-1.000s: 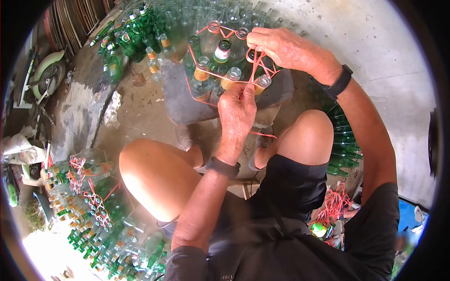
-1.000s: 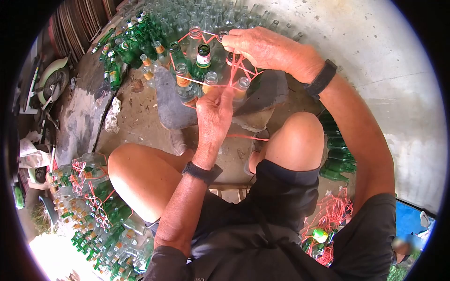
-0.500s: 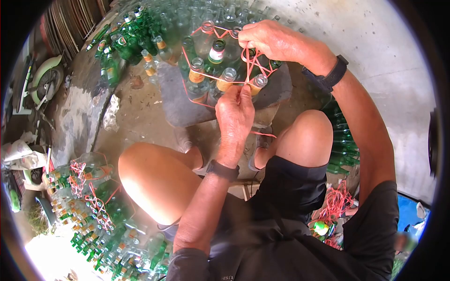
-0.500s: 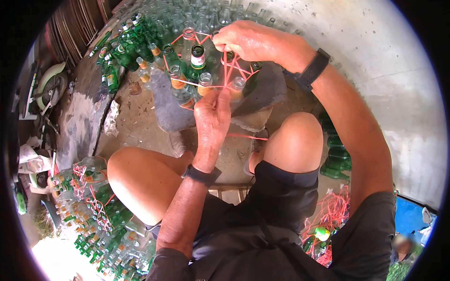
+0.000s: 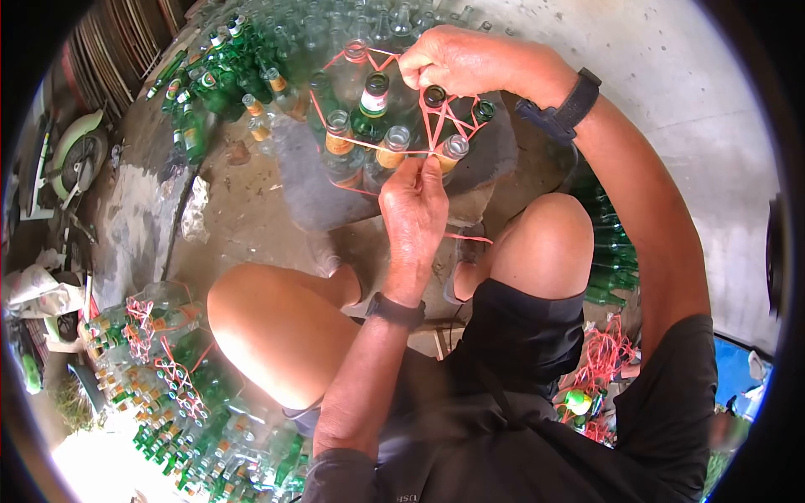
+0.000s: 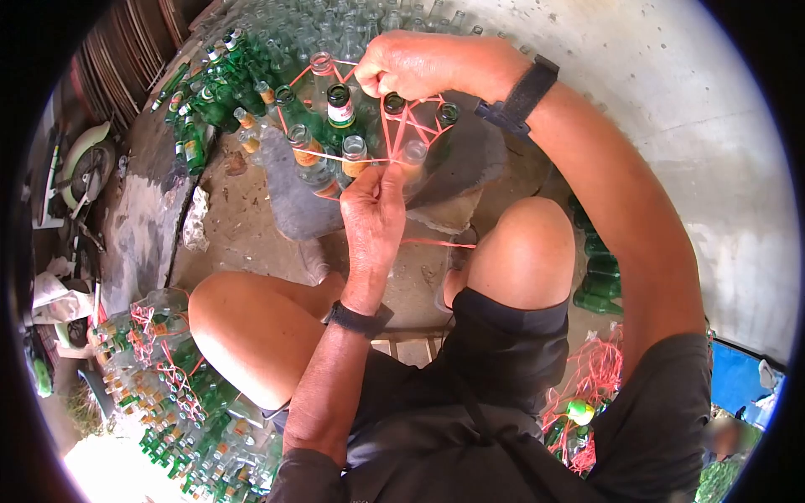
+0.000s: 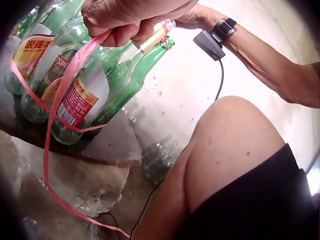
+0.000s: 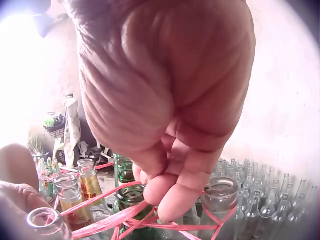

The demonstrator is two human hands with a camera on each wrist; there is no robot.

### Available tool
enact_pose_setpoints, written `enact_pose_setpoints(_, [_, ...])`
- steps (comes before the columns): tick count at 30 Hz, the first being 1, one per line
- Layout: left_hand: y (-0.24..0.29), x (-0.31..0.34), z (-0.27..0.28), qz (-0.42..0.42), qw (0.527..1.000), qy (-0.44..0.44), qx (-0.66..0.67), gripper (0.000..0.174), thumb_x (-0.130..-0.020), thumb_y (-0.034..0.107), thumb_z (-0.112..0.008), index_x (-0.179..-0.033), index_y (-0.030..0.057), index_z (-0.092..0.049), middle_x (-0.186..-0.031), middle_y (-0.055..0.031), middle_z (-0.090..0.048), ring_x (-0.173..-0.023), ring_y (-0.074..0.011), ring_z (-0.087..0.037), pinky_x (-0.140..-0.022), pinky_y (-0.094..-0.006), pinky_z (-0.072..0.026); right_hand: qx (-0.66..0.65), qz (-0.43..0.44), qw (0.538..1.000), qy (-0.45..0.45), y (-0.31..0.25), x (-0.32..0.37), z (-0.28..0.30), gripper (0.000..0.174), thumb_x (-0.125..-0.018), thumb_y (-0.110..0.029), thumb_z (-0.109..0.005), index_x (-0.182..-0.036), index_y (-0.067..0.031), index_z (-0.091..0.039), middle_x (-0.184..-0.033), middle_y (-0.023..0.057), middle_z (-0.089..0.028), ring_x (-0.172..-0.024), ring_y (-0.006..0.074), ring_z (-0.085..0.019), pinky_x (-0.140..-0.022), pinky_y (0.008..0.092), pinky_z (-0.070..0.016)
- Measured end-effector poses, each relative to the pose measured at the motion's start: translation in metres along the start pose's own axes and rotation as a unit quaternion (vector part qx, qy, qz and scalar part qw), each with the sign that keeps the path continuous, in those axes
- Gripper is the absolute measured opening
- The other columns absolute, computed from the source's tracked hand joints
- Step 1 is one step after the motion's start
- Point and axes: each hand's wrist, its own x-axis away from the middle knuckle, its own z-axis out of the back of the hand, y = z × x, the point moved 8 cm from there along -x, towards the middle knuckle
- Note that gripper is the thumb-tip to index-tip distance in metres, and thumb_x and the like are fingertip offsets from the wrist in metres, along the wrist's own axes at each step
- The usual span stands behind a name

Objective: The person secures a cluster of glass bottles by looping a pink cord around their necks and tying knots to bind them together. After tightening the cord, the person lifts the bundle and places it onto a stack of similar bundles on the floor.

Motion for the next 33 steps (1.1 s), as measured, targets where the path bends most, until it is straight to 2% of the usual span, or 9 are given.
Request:
enact_pose_setpoints(2, [0.001, 0.001, 0.002, 0.003, 1.0, 0.0, 0.008, 0.03, -0.105, 0.02, -0.065, -0.087, -0.0039, -0.064, -0.062, -0.0094, -0.053, -0.059, -0.014, -0.044, -0.057, -0.0349, -0.0427, 0.037, 0.08, 0.996, 0.032, -0.005, -0.002, 0.0, 0.006, -0.091, -0.003, -0.058, -0.087, 0.002, -0.058, -0.069, 0.0126, -0.047, -0.062, 0.0217, -0.052, -0.059, 0.0419, -0.0437])
enact_pose_setpoints(6, [0.002, 0.002, 0.011, 0.018, 1.0, 0.014, -0.012, 0.027, -0.104, 0.017, -0.065, -0.086, -0.0039, -0.065, -0.061, -0.0078, -0.052, -0.06, -0.0123, -0.044, -0.057, -0.0342, -0.0427, 0.039, 0.079, 0.994, 0.06, -0.016, 0.004, 0.003, 0.007, -0.092, -0.002, -0.058, -0.088, 0.003, -0.059, -0.069, 0.0144, -0.047, -0.059, 0.0219, -0.052, -0.058, 0.0423, -0.0433])
enact_pose_setpoints(8, [0.0, 0.003, 0.015, 0.024, 1.0, 0.017, -0.006, 0.027, -0.103, 0.017, -0.065, -0.086, -0.004, -0.066, -0.061, -0.0069, -0.053, -0.06, -0.0113, -0.044, -0.057, -0.0339, -0.0428, 0.004, -0.046, 0.999, 0.004, -0.01, 0.003, 0.001, 0.006, -0.091, -0.001, -0.057, -0.088, 0.0029, -0.061, -0.067, 0.0146, -0.048, -0.054, 0.0211, -0.051, -0.055, 0.0417, -0.0428])
enact_pose_setpoints(18, [0.007, 0.003, 0.032, 0.015, 1.0, 0.015, 0.023, 0.024, -0.1, 0.013, -0.066, -0.086, -0.0036, -0.074, -0.069, 0.0039, -0.062, -0.065, -0.0033, -0.047, -0.059, -0.0252, -0.0379, 0.033, -0.107, 0.993, -0.023, 0.003, -0.001, -0.007, 0.009, -0.089, 0.004, -0.055, -0.088, 0.0039, -0.064, -0.068, 0.0177, -0.056, -0.055, 0.0255, -0.058, -0.056, 0.0424, -0.0468])
enact_pose_setpoints(21, [0.008, 0.004, 0.034, 0.014, 1.0, 0.008, 0.002, 0.023, -0.1, 0.013, -0.066, -0.087, -0.0037, -0.075, -0.069, 0.0035, -0.062, -0.065, -0.0035, -0.048, -0.059, -0.0251, -0.0388, 0.077, -0.03, 0.996, 0.018, 0.003, 0.006, -0.012, 0.009, -0.09, 0.003, -0.058, -0.091, 0.004, -0.067, -0.073, 0.0199, -0.063, -0.067, 0.0346, -0.064, -0.066, 0.0457, -0.0528])
enact_pose_setpoints(23, [0.011, 0.005, 0.035, 0.022, 1.0, 0.005, -0.006, 0.023, -0.1, 0.013, -0.066, -0.087, -0.0038, -0.074, -0.069, 0.0034, -0.063, -0.065, -0.0036, -0.048, -0.058, -0.0253, -0.0392, 0.138, 0.084, 0.977, 0.14, -0.012, 0.023, -0.005, 0.013, -0.091, -0.003, -0.064, -0.101, 0.0034, -0.068, -0.088, 0.0191, -0.068, -0.086, 0.0406, -0.067, -0.077, 0.0486, -0.055])
enact_pose_setpoints(26, [0.014, 0.004, 0.037, 0.031, 0.999, 0.015, 0.007, 0.022, -0.1, 0.013, -0.067, -0.088, -0.004, -0.075, -0.069, 0.0043, -0.061, -0.065, -0.004, -0.048, -0.057, -0.0258, -0.0396, 0.141, 0.002, 0.962, 0.235, -0.045, 0.06, -0.014, 0.023, -0.086, -0.014, -0.072, -0.105, -0.0006, -0.069, -0.101, 0.0169, -0.068, -0.096, 0.0399, -0.07, -0.079, 0.0504, -0.0575])
enact_pose_setpoints(28, [0.015, 0.003, 0.04, 0.034, 0.999, 0.012, -0.006, 0.025, -0.1, 0.016, -0.064, -0.091, -0.0057, -0.073, -0.064, -0.0055, -0.061, -0.062, -0.0102, -0.054, -0.061, -0.0328, -0.0485, 0.176, -0.018, 0.947, 0.267, -0.063, 0.078, -0.023, 0.037, -0.081, -0.027, -0.08, -0.104, -0.0005, -0.066, -0.108, 0.0151, -0.062, -0.099, 0.0382, -0.069, -0.083, 0.048, -0.0587])
enact_pose_setpoints(33, [0.024, 0.0, 0.043, 0.003, 0.999, 0.012, -0.047, 0.023, -0.099, 0.016, -0.065, -0.095, -0.0053, -0.073, -0.065, -0.0081, -0.063, -0.063, -0.0106, -0.057, -0.063, -0.033, -0.0508, 0.168, -0.052, 0.935, 0.307, -0.075, 0.089, -0.041, 0.037, -0.075, -0.015, -0.08, -0.104, 0.0002, -0.063, -0.116, 0.0172, -0.059, -0.107, 0.0376, -0.067, -0.088, 0.0461, -0.0582])
